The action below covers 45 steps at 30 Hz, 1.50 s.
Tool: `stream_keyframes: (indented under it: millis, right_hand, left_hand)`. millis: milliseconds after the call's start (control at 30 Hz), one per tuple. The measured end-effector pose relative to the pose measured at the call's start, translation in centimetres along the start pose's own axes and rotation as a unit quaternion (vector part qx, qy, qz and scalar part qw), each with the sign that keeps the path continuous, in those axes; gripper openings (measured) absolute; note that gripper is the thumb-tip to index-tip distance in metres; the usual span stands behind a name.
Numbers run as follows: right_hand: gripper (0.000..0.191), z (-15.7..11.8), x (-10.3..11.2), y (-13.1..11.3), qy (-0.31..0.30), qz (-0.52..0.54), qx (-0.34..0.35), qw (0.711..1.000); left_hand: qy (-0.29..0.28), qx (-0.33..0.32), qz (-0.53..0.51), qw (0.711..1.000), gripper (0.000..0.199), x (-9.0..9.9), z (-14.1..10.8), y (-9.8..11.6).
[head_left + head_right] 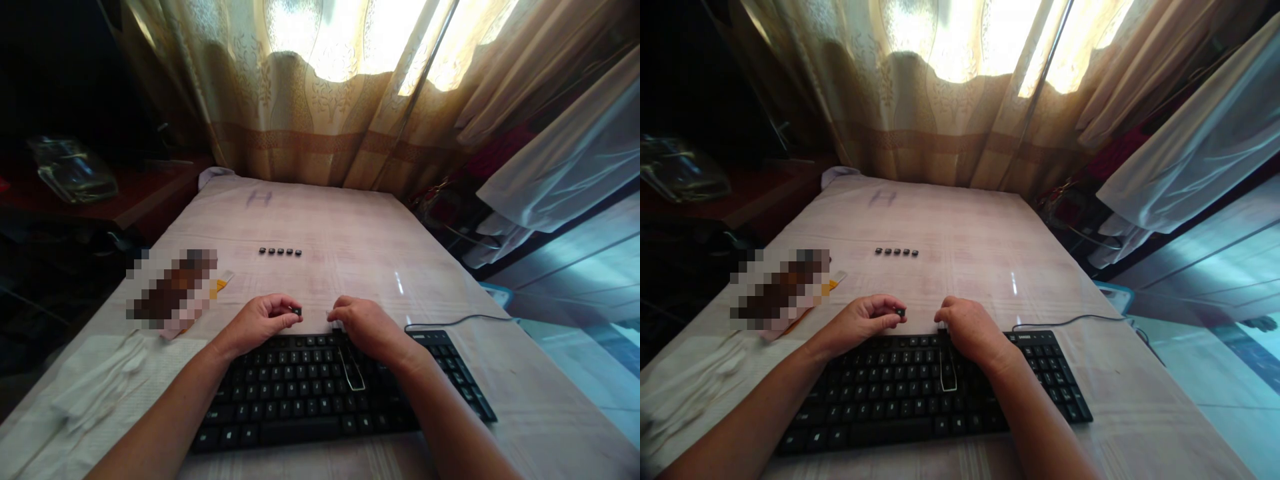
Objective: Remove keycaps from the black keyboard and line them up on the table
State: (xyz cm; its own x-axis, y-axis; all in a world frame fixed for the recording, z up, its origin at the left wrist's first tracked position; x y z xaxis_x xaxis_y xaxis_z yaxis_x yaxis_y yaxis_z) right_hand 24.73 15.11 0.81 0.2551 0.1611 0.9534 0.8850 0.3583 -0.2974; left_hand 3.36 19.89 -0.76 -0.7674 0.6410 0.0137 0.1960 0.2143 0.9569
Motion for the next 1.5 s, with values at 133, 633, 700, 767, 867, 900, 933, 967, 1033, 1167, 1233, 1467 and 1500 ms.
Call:
stream_keyframes:
  millis: [133,633,700,767,867,900,933,967,1033,1167,1233,1467,1500]
  right_hand:
    - [0.033,0.0,0.8,-0.7,0.036,0.009,-0.003,0.999]
    - [0.02,0.8,-1.0,-4.4,0.144,0.152,0.083,0.974]
    - [0.017,0.7,-1.0,-4.5,0.135,0.168,0.061,0.975]
    - [0.014,0.6,-0.5,-4.4,0.129,0.18,0.046,0.974]
    - [0.01,1.1,0.8,-3.2,0.119,0.177,0.027,0.977]
    - [0.009,1.6,1.4,-2.5,0.118,0.167,0.016,0.979]
    - [0.009,2.4,2.0,-1.7,0.116,0.152,0.005,0.981]
    - [0.009,3.3,2.5,-0.9,0.115,0.136,-0.006,0.984]
    - [0.01,5.7,3.1,1.0,0.107,0.105,-0.039,0.988]
    - [0.013,10.8,2.5,4.3,0.076,0.072,-0.106,0.989]
    - [0.014,12.7,1.8,5.3,0.071,0.067,-0.119,0.988]
    - [0.016,15.2,0.7,6.4,0.048,0.046,-0.137,0.988]
    - [0.016,15.3,0.7,6.5,0.044,0.042,-0.136,0.989]
  left_hand:
    - [-0.007,0.009,-0.001,1.0,0.037,-0.1,0.0,0.0]
    - [-0.074,-0.016,0.011,0.997,0.034,-0.2,-0.3,0.0]
    - [-0.078,-0.017,0.004,0.997,0.036,-0.2,-0.4,0.1]
    - [-0.082,-0.022,-0.001,0.996,0.04,-0.1,-0.6,0.3]
    - [-0.053,-0.029,0.009,0.998,0.045,1.0,-0.6,0.6]
    - [-0.029,-0.035,0.014,0.999,0.047,1.5,-0.6,0.6]
    - [0.003,-0.042,0.021,0.999,0.048,2.2,-0.5,0.6]
    - [0.038,-0.051,0.025,0.998,0.05,2.9,-0.3,0.5]
    - [0.108,-0.068,0.026,0.991,0.052,4.3,-0.1,0.0]
    - [0.169,-0.079,0.009,0.982,0.054,6.0,0.3,-1.2]
    - [0.17,-0.082,-0.002,0.982,0.053,6.3,0.4,-1.6]
    - [0.172,-0.084,-0.033,0.981,0.049,6.5,0.4,-1.8]
    - [0.173,-0.083,-0.039,0.981,0.049,6.6,0.3,-1.8]
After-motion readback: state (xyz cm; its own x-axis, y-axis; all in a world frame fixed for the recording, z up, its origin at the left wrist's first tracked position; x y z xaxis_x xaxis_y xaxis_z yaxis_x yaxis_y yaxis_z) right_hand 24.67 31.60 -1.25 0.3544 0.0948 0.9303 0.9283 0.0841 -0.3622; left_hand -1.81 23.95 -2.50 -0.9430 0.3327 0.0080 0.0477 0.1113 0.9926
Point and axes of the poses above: each hand's wrist, its own z-axis towards the middle knuckle, its own x-axis out of the back of the hand, y = z × x, the point moved 2 cm from there along z, towards the middle knuckle, and after that the axes turned 6 degrees about -y, right-handed, at the moved point
